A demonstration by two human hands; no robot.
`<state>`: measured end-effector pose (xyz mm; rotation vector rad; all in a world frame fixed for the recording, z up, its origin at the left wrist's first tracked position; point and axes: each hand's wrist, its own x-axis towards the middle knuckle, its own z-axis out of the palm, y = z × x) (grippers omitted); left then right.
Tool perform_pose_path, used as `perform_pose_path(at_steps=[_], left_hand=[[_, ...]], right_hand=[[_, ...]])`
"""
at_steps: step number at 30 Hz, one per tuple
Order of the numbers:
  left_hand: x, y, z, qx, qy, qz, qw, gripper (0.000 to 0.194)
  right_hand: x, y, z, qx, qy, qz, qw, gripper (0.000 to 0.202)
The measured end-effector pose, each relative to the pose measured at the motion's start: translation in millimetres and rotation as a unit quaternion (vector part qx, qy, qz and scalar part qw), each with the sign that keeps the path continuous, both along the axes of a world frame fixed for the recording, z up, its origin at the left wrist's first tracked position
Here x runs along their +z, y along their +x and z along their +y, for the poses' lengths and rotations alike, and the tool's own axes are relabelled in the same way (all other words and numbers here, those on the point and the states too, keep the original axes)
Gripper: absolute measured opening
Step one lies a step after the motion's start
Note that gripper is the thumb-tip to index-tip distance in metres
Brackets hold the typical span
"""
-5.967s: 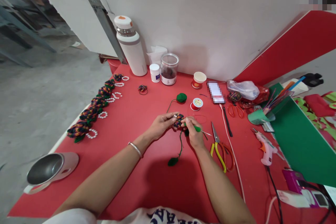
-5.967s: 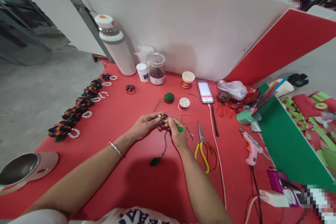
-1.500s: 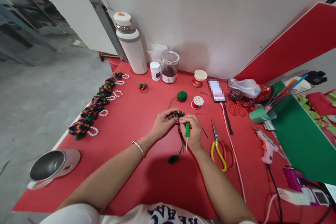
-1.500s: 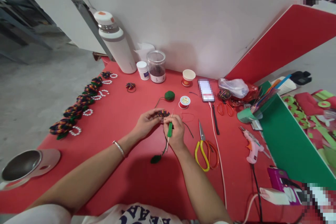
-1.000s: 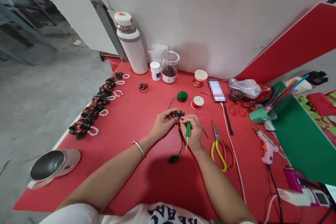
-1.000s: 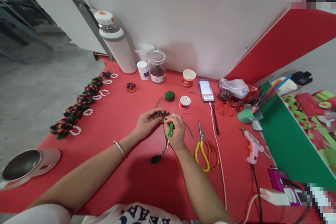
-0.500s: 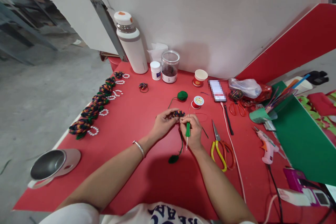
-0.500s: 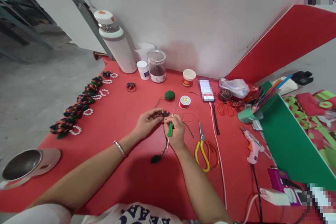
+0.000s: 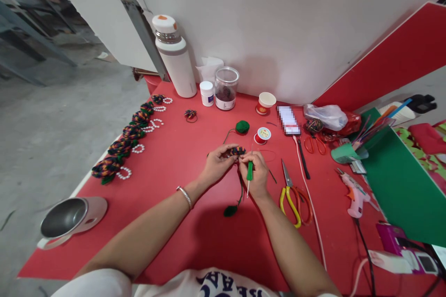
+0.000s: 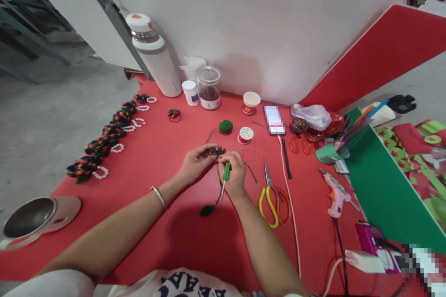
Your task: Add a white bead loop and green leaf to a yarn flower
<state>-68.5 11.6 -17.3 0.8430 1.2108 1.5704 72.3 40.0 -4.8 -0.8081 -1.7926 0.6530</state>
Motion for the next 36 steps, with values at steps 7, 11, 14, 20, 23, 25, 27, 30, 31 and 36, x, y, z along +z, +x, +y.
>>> perform_pose_path(at_steps=[7, 11, 14, 20, 23, 25, 27, 30, 31, 36], left_hand=[[2.4, -0.6, 0.7, 0.001, -0.01, -0.047, 0.999, 0.039], [0.7, -1.4, 1.7, -0.001, -0.01, -0.067, 0.998, 0.039], [0.2, -0.9, 1.0, -0.003, -0.001, -0.044, 0.999, 0.039], [3.5, -0.1, -0.6, -0.003, -0.001, -0.014, 1.0, 0.039], [3.9, -0.7, 0.5, 0.0, -0.009, -0.051, 0.999, 0.039], [3.3, -1.1, 1.4, 0.003, -0.012, -0.07, 0.997, 0.04], [2.4, -1.2, 1.9, 0.002, -0.009, -0.07, 0.998, 0.039], [1.7, -0.7, 1.5, 0.002, -0.004, -0.05, 0.999, 0.038], [1.8, -0.5, 1.2, 0.002, -0.004, -0.043, 0.999, 0.038], [3.2, 0.3, -0.3, 0.001, -0.003, -0.024, 1.0, 0.038]], right_hand=[[1.3, 0.6, -2.0, 0.006, -0.004, 0.012, 1.0, 0.015], [2.3, 0.3, -2.4, 0.004, 0.0, 0.024, 1.0, 0.014], [1.2, 0.0, -1.1, 0.008, -0.001, 0.013, 1.0, 0.014], [-0.8, 0.1, -0.4, 0.014, 0.0, 0.001, 1.0, 0.017], [0.3, 0.2, -1.8, 0.013, 0.002, 0.016, 1.0, 0.016], [0.8, 0.2, -2.5, 0.011, 0.005, 0.029, 1.0, 0.015], [0.9, 0.2, -2.5, 0.009, 0.006, 0.029, 1.0, 0.015], [0.5, -0.1, -1.5, 0.005, 0.002, 0.01, 1.0, 0.014], [0.3, -0.1, -1.0, 0.003, 0.002, 0.004, 1.0, 0.014], [0.1, 0.1, 0.4, 0.003, 0.006, -0.011, 1.0, 0.015]])
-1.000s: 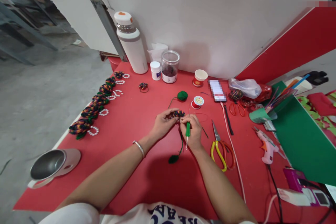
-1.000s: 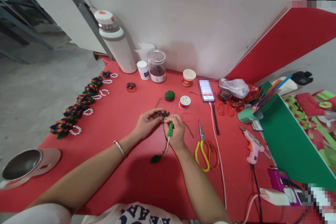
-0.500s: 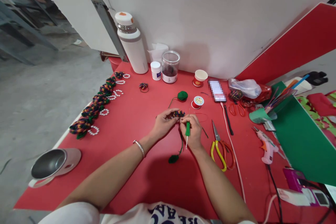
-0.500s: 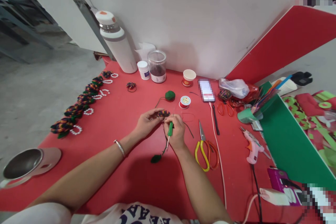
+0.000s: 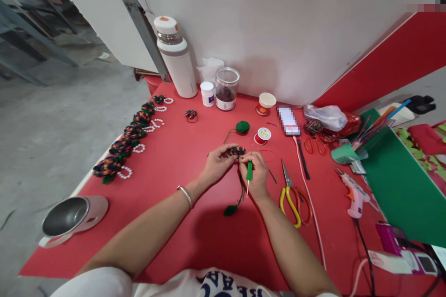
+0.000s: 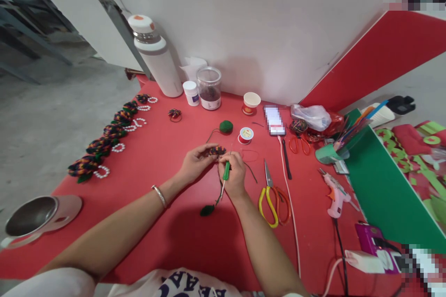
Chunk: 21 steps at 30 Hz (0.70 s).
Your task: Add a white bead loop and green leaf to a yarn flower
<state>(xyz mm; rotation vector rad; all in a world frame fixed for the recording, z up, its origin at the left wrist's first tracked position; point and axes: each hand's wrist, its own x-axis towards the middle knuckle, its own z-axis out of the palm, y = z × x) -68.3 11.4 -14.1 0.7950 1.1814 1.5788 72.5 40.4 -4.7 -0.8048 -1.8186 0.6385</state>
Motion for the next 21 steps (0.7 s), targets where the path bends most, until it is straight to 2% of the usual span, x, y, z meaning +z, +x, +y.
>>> perform_pose_path(at_steps=[8, 15, 21], left_hand=[[-0.3, -2.2, 1.5, -0.002, -0.006, -0.049, 0.999, 0.039], [-1.9, -1.7, 1.3, -0.006, -0.003, -0.034, 0.999, 0.04], [1.7, -2.4, 1.0, 0.006, -0.011, -0.068, 0.998, 0.04]], right_hand=[[3.3, 0.0, -3.9, 0.0, 0.006, 0.034, 0.999, 0.015], [2.0, -0.7, -1.1, -0.007, -0.004, 0.008, 1.0, 0.013], [3.1, 0.8, -4.0, 0.024, 0.01, 0.028, 0.999, 0.016]])
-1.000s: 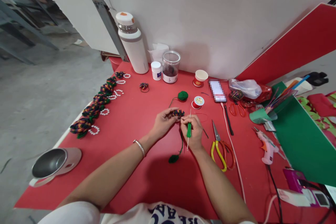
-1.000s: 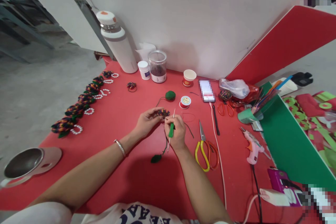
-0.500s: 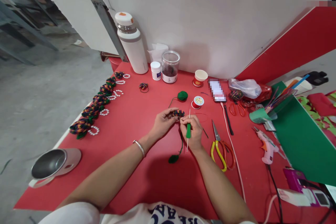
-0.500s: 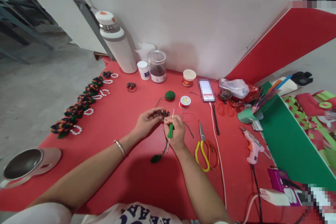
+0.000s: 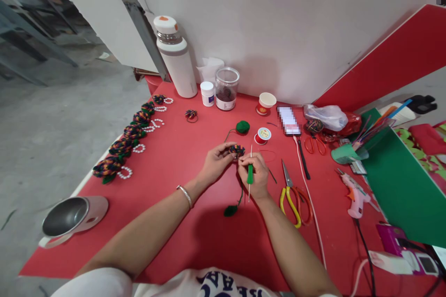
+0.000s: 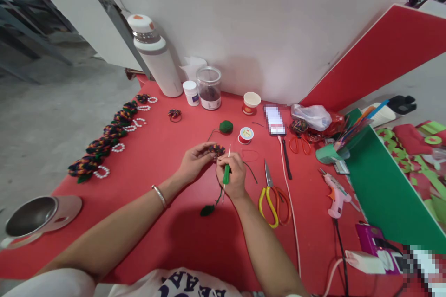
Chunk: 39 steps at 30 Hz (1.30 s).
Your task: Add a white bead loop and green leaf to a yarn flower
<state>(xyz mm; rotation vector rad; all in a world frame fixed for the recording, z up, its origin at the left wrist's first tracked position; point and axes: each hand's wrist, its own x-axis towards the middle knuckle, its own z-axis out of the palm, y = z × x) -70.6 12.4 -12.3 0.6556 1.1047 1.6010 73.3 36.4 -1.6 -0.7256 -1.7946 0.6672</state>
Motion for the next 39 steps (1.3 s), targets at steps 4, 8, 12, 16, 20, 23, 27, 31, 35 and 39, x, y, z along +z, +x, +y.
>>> perform_pose_path(at_steps=[4, 8, 12, 16, 20, 23, 27, 31, 35, 39], left_hand=[[0.6, -1.2, 0.1, -0.003, -0.004, -0.027, 1.0, 0.041], [1.4, -1.3, -0.4, -0.015, -0.007, -0.045, 0.999, 0.045], [3.4, -0.5, -1.5, -0.033, -0.031, -0.041, 0.998, 0.051], [4.8, -0.7, -2.3, -0.038, -0.057, 0.001, 0.998, 0.059], [3.8, -2.4, -2.0, -0.013, -0.052, -0.003, 0.999, 0.062], [1.8, -3.1, -1.7, -0.006, -0.033, -0.014, 0.999, 0.059], [2.0, -0.7, -1.4, -0.01, -0.009, -0.004, 1.0, 0.049], [5.1, 1.4, -0.6, 0.008, -0.006, -0.002, 1.0, 0.047], [7.2, -3.3, 0.8, 0.012, -0.011, -0.039, 0.999, 0.051], [8.8, -7.6, 0.8, 0.009, -0.013, -0.062, 0.998, 0.048]], right_hand=[[0.8, -0.1, -0.3, -0.009, 0.009, -0.011, 1.0, 0.015], [1.1, -1.1, 1.4, -0.027, 0.018, -0.023, 0.999, 0.014], [1.7, -1.4, 1.2, -0.026, 0.029, -0.032, 0.999, 0.015], [3.0, -0.9, -1.3, -0.04, 0.022, -0.027, 0.999, 0.015], [5.0, -0.7, -3.9, -0.037, 0.018, -0.018, 0.999, 0.015], [6.4, -1.3, -4.6, -0.03, 0.012, -0.022, 0.999, 0.015], [6.3, -2.1, -4.1, -0.035, 0.009, -0.026, 0.999, 0.016], [4.7, -2.0, -2.8, -0.029, 0.01, -0.018, 0.999, 0.016], [4.7, -1.8, -2.0, -0.027, -0.006, 0.004, 1.0, 0.017], [5.0, -1.6, -3.2, -0.014, -0.055, 0.012, 0.998, 0.016]])
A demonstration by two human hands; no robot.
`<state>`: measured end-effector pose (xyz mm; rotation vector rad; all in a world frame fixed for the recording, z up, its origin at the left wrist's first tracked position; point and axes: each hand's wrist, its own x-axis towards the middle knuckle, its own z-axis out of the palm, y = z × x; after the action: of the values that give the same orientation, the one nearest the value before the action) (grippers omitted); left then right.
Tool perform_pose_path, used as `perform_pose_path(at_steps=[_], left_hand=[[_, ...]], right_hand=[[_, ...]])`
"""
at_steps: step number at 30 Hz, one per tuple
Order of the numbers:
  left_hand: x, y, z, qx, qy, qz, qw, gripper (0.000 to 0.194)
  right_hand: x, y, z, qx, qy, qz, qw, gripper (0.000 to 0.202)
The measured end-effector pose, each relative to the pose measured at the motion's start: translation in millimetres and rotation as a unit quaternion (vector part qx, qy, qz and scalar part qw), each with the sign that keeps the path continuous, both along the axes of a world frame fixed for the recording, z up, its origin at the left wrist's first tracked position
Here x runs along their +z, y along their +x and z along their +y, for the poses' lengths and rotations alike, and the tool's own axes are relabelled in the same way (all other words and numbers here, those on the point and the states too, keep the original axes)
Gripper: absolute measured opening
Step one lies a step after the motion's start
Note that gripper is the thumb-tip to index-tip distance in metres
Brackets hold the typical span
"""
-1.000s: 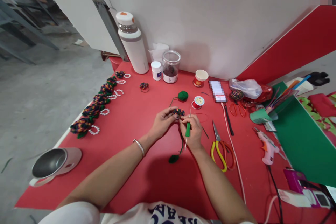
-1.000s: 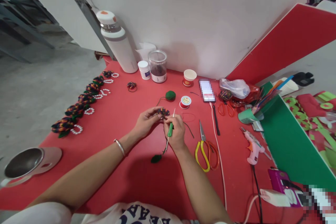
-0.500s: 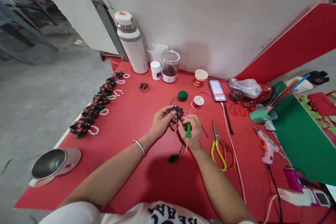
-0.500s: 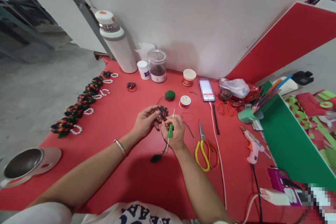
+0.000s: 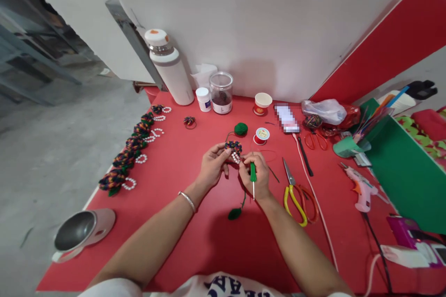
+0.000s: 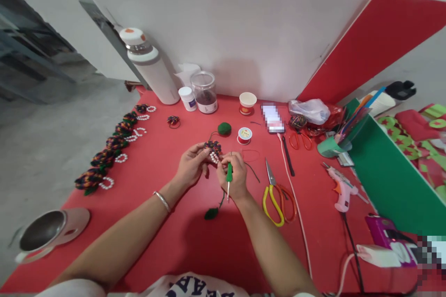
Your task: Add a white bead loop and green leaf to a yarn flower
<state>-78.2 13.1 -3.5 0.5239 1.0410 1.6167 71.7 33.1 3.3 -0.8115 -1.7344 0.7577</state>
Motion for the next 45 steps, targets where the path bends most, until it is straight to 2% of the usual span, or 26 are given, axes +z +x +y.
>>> perform_pose_path(at_steps=[5, 16, 23, 28, 30, 33, 35, 37, 40, 45], left_hand=[[0.4, 0, -1, 0.006, -0.019, 0.022, 1.0, 0.046], [2.4, -3, 1, 0.046, -0.041, -0.01, 0.998, 0.04], [1.0, 1, 0, 0.038, -0.034, 0.03, 0.998, 0.044], [1.7, 3, -1, 0.008, -0.016, 0.072, 0.997, 0.043], [2.7, 3, -1, 0.016, -0.012, 0.082, 0.996, 0.043], [4.3, 4, -1, 0.037, -0.011, 0.084, 0.996, 0.045], [4.7, 5, -1, 0.044, -0.012, 0.081, 0.996, 0.045], [3.7, 5, -2, 0.043, -0.012, 0.082, 0.996, 0.043], [0.8, 4, -2, 0.037, -0.007, 0.089, 0.995, 0.041], [-0.3, 3, -2, 0.033, -0.002, 0.078, 0.996, 0.04]], right_hand=[[-4.9, -1, 2, 0.037, -0.031, 0.017, 0.999, 0.017], [-6.4, 3, 7, -0.042, -0.026, 0.098, 0.994, 0.018], [-8.5, 6, 7, -0.075, -0.024, 0.122, 0.989, 0.016], [-13.3, 8, 7, -0.093, -0.024, 0.123, 0.988, 0.016], [-15.5, 9, 4, -0.069, 0.002, 0.103, 0.992, 0.016], [-15.6, 11, -5, 0.023, 0.045, 0.063, 0.997, 0.018], [-12.0, 11, -12, 0.09, 0.03, 0.041, 0.995, 0.018], [-6.7, 11, -17, 0.13, -0.02, 0.023, 0.991, 0.016], [-1.1, 9, -19, 0.145, -0.066, 0.004, 0.987, 0.013], [-4.1, 7, -13, 0.111, 0.022, -0.021, 0.993, 0.012]])
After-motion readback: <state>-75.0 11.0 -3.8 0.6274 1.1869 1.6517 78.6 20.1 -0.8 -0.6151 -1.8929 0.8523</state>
